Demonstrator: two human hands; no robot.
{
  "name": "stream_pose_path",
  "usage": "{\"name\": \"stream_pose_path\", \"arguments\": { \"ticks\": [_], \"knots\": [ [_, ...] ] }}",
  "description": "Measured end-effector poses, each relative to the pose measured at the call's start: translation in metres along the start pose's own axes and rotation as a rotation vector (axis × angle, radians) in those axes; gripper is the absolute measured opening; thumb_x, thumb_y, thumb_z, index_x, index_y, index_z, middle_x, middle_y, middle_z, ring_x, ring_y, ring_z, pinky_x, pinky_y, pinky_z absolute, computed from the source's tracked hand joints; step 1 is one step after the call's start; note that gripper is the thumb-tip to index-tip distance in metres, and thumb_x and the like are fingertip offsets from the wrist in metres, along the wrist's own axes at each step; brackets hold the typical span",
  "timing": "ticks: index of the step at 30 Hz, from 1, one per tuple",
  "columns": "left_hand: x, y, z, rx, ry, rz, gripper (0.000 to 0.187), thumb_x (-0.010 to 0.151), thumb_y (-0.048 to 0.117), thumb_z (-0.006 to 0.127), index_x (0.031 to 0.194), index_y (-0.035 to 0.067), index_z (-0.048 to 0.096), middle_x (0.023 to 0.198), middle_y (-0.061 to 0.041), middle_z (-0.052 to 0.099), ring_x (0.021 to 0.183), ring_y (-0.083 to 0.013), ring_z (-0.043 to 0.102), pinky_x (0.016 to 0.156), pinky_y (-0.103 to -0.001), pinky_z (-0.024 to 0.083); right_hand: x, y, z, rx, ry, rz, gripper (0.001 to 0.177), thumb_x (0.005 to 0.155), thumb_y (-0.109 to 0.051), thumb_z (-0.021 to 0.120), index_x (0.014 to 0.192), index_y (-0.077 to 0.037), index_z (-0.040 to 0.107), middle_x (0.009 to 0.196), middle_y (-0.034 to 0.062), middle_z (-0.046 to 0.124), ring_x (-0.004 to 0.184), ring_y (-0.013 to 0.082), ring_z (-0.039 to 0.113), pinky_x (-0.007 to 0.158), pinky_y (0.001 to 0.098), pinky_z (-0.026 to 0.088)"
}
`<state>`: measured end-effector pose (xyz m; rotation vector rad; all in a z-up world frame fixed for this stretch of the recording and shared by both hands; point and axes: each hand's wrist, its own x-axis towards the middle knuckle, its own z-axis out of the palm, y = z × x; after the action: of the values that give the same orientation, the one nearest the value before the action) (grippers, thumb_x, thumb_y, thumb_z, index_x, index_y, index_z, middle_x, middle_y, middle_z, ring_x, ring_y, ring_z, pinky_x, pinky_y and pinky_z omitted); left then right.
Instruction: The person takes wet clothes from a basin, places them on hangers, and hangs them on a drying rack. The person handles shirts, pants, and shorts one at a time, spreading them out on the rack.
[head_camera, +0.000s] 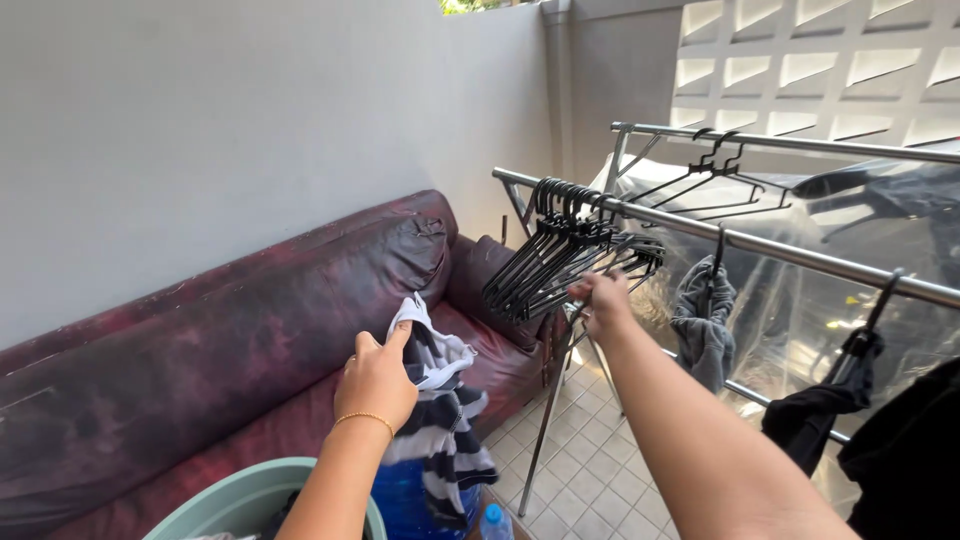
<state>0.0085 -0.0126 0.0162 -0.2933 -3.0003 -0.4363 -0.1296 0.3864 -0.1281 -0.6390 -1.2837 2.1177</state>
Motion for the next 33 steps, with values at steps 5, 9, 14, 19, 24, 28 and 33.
{"name": "stream_pose_path", "arguments": {
  "ticks": [5, 9, 14, 19, 24, 28, 33],
  "knots": [
    [0.038, -0.018, 0.035, -0.027, -0.037, -0.02, 0.074, 0.096, 0.012, 0.045, 0.159, 0.048, 0.031, 0.131, -0.009, 0.058, 0.122, -0.0346, 0.064, 0.105, -0.051, 0.052, -0.025, -0.033, 0.033, 0.1, 0.03, -0.078, 0.033, 0.104, -0.016, 0.034, 0.135, -0.022, 0.045, 0.072, -0.0025, 0.037, 0.051, 0.0118, 0.043, 0.04, 0.0203, 0.032],
    [0.043, -0.016, 0.039, -0.18, -0.005, 0.007, 0.072, 0.094, 0.004, 0.048, 0.155, 0.042, 0.043, 0.131, -0.011, 0.059, 0.12, -0.0363, 0.065, 0.103, -0.048, 0.055, -0.081, -0.03, 0.039, 0.204, 0.023, -0.047, 0.023, 0.1, -0.028, 0.029, 0.112, -0.031, 0.048, 0.061, -0.0065, 0.023, 0.042, 0.0106, 0.031, 0.034, 0.0201, 0.024],
    [0.044, -0.014, 0.025, -0.317, 0.129, -0.01, 0.063, 0.092, -0.001, 0.052, 0.144, 0.033, 0.06, 0.126, -0.008, 0.054, 0.12, -0.0351, 0.065, 0.101, -0.046, 0.057, -0.175, 0.005, 0.034, 0.145, 0.117, -0.066, 0.021, 0.099, -0.02, 0.039, 0.118, -0.016, 0.047, 0.064, -0.0002, 0.036, 0.044, 0.0146, 0.04, 0.032, 0.0253, 0.03],
    [0.034, -0.019, 0.013, -0.369, 0.18, -0.036, 0.058, 0.091, 0.001, 0.051, 0.138, 0.03, 0.067, 0.125, -0.005, 0.054, 0.12, -0.0329, 0.065, 0.1, -0.047, 0.057, -0.175, 0.049, 0.009, 0.078, 0.145, -0.022, 0.027, 0.091, -0.012, 0.041, 0.116, -0.011, 0.051, 0.069, 0.0015, 0.045, 0.047, 0.0131, 0.047, 0.034, 0.0224, 0.035],
    [0.045, -0.037, 0.033, -0.35, 0.199, -0.101, 0.059, 0.085, 0.009, 0.048, 0.138, 0.026, 0.067, 0.13, -0.005, 0.059, 0.125, -0.0302, 0.063, 0.101, -0.047, 0.055, -0.171, 0.093, -0.022, 0.071, 0.364, -0.034, 0.017, 0.084, -0.025, 0.056, 0.099, -0.016, 0.057, 0.066, 0.0051, 0.046, 0.044, 0.0228, 0.049, 0.032, 0.034, 0.036],
    [0.033, -0.04, 0.027, -0.408, 0.183, -0.111, 0.068, 0.074, 0.009, 0.044, 0.138, 0.022, 0.065, 0.118, -0.008, 0.057, 0.096, -0.0355, 0.064, 0.087, -0.044, 0.052, -0.276, 0.048, -0.013, 0.1, 0.421, 0.104, 0.022, 0.099, -0.033, 0.058, 0.112, -0.014, 0.057, 0.056, -0.0058, 0.03, 0.044, 0.0086, 0.032, 0.04, 0.0268, 0.027],
    [0.011, -0.039, 0.012, -0.395, 0.062, -0.229, 0.07, 0.076, 0.015, 0.043, 0.141, 0.03, 0.063, 0.135, -0.006, 0.055, 0.111, -0.0369, 0.065, 0.099, -0.042, 0.049, -0.249, 0.167, -0.071, -0.623, 0.347, 0.147, 0.072, 0.104, -0.067, 0.042, 0.069, -0.008, 0.065, 0.071, 0.0143, 0.068, 0.076, 0.0378, 0.061, 0.078, 0.0464, 0.044]
  ]
}}
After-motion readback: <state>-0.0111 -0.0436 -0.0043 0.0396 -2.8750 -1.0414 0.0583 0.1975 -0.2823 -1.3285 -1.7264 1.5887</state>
